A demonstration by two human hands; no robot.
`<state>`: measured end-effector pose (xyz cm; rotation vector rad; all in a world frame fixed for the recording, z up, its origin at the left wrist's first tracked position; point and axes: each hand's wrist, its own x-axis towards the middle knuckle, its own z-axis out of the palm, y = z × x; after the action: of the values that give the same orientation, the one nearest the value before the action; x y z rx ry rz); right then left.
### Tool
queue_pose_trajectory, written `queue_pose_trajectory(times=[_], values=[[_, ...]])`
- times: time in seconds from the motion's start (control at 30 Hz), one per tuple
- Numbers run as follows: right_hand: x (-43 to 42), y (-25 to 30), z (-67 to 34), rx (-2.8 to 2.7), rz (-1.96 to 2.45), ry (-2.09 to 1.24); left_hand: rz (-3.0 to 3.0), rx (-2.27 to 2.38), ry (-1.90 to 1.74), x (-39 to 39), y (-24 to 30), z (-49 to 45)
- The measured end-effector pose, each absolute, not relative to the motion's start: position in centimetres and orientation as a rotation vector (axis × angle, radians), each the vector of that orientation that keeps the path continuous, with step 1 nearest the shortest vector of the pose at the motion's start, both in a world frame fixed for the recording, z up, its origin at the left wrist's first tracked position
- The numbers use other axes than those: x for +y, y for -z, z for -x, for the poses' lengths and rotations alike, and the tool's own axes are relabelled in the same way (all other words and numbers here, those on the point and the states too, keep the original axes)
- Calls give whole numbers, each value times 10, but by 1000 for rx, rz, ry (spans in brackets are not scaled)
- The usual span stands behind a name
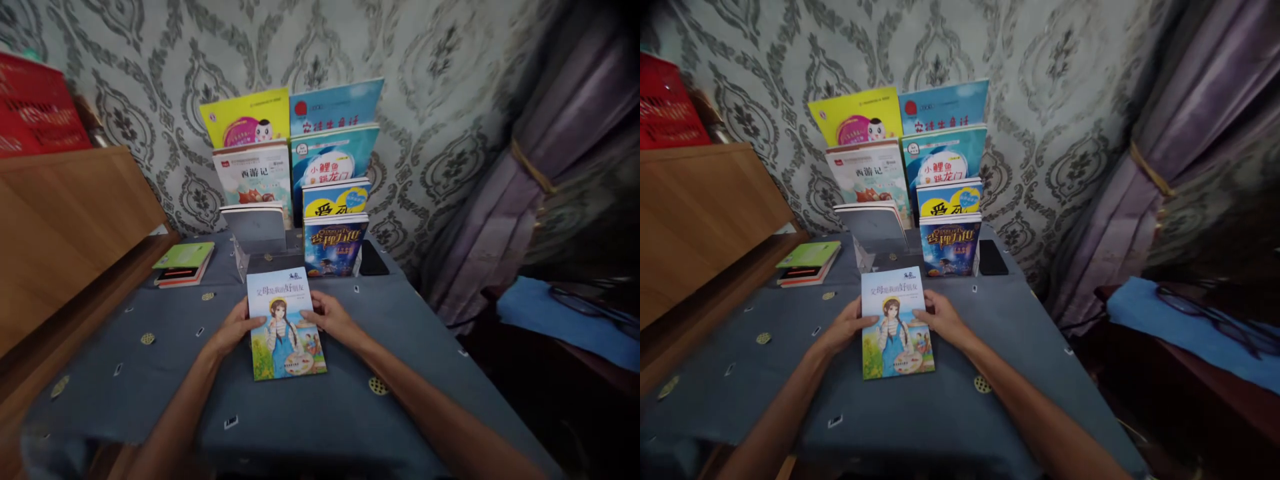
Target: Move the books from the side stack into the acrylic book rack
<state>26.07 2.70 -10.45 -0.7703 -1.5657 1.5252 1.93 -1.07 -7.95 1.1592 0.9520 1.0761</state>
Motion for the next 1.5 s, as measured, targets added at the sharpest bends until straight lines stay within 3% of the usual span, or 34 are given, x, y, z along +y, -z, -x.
queue_pose_trajectory(times=[0.27, 0.37, 0.63, 1.07, 1.5], values=[[9, 68, -258, -1802, 855, -739, -1466, 1028, -1246, -7, 44, -14], [0, 69, -258, -1874, 837, -584, -1461, 1074, -1281, -15, 48, -14], [-8, 87, -254, -1914, 812, -497, -1372, 1154, -1265, -28, 76, -17], [43, 85, -240, -1918, 828, -462, -1730, 1213, -1035, 21, 59, 14], [98, 71, -211, -1826, 827, -411, -1885, 1689, -1348, 71, 30, 10]])
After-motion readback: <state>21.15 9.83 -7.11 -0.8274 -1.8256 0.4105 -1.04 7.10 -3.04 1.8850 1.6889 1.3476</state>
